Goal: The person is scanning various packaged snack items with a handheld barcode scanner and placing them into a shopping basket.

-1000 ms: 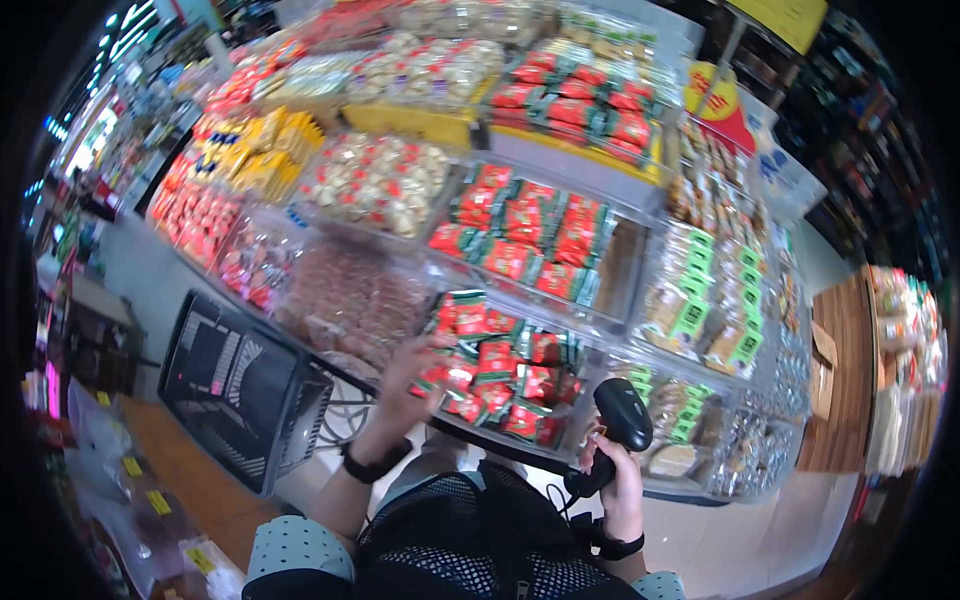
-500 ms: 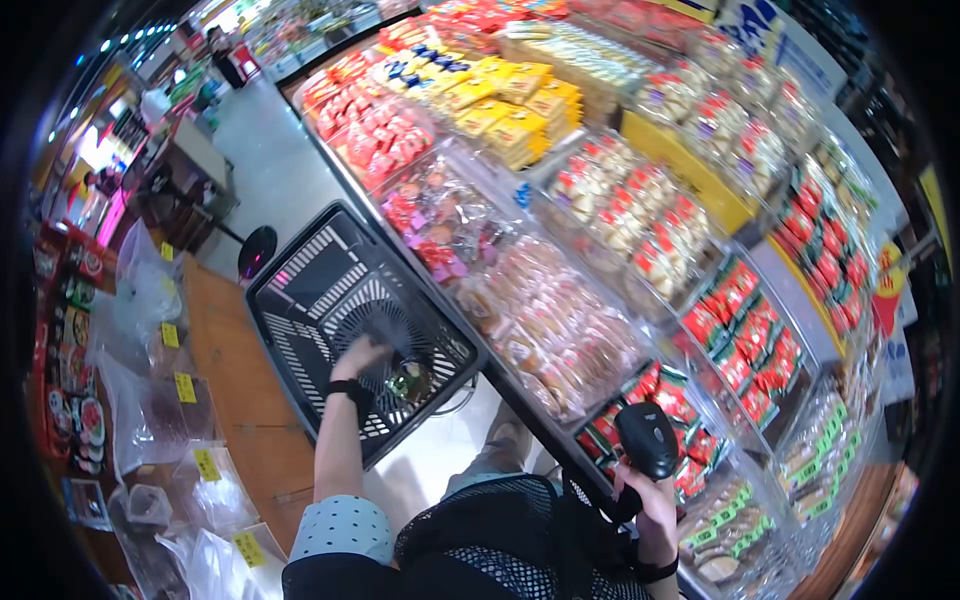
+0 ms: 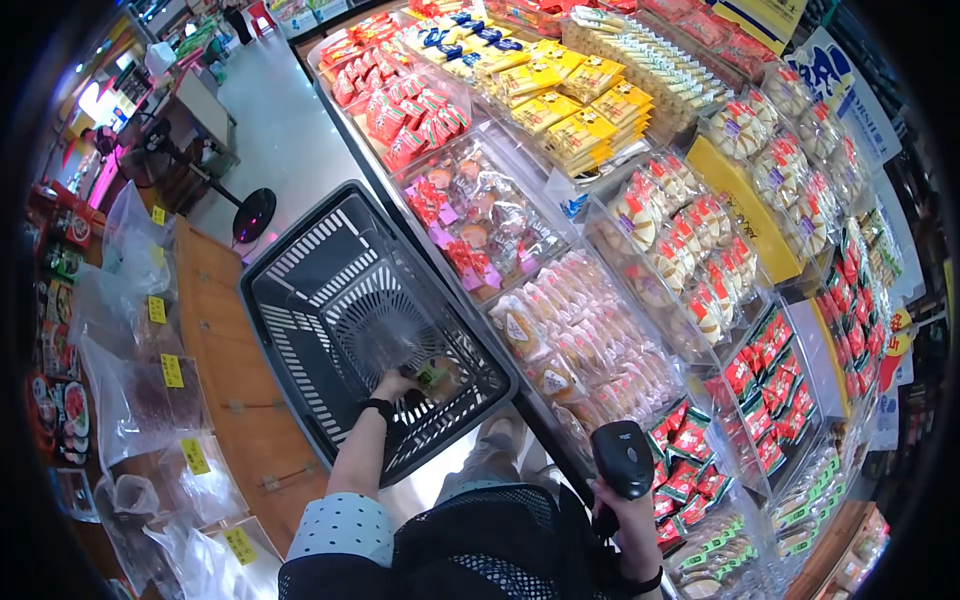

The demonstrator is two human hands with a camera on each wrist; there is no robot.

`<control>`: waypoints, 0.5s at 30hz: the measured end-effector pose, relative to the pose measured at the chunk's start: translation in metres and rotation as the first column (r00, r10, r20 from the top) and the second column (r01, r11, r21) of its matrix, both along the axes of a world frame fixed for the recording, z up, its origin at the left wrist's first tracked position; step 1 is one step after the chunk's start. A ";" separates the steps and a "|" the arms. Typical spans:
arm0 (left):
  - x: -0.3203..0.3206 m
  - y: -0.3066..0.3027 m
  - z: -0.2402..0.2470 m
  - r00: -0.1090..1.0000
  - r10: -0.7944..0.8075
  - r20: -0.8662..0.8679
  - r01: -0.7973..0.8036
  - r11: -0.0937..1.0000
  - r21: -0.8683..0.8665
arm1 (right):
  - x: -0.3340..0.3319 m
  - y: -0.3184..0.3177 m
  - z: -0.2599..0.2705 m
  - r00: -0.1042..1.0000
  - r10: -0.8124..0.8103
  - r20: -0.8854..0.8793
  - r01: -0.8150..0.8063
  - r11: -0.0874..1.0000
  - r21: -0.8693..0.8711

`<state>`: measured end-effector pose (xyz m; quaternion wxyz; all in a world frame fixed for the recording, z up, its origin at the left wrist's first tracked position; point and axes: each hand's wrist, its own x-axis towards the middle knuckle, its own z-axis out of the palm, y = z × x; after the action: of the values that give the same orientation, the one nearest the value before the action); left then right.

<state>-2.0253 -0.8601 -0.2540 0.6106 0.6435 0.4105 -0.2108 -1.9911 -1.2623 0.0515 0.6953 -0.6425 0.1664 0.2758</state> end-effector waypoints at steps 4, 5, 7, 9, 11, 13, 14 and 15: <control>0.009 -0.023 -0.003 0.989 0.145 -0.020 -0.143 0.986 0.083 | 0.000 0.003 -0.010 0.997 0.080 0.021 -0.080 0.997 -0.016; 0.011 -0.026 -0.019 0.985 0.170 0.036 -0.174 0.970 0.168 | -0.002 0.003 -0.010 0.993 0.117 0.025 -0.115 0.992 -0.044; 0.015 -0.033 -0.018 0.966 0.234 0.106 -0.252 0.944 0.212 | 0.001 0.012 0.005 0.993 0.114 0.041 -0.114 0.993 -0.009; 0.023 -0.019 -0.002 0.992 0.115 0.046 -0.123 0.905 0.406 | 0.001 0.010 0.001 0.988 0.129 0.078 -0.135 0.989 0.065; 0.033 -0.017 0.054 0.999 -0.005 0.041 -0.021 0.779 0.626 | 0.004 0.000 -0.006 0.971 0.191 0.142 -0.205 0.975 0.088; 0.031 -0.003 0.083 0.961 0.001 0.278 -0.177 0.771 0.611 | 0.005 -0.007 -0.012 0.919 0.278 0.279 -0.321 0.940 0.118; 0.028 -0.014 0.145 0.944 -0.032 0.329 -0.195 0.750 0.633 | 0.004 -0.011 -0.013 0.923 0.264 0.280 -0.308 0.943 0.123; 0.023 -0.003 0.158 0.922 0.009 0.387 -0.220 0.834 0.505 | 0.002 -0.016 -0.014 0.932 0.284 0.225 -0.316 0.940 0.126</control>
<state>-2.0019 -0.8635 -0.0961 0.4826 0.7906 0.3693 0.0757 -1.9886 -1.2782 0.0375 0.7076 -0.6272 -0.0288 0.3242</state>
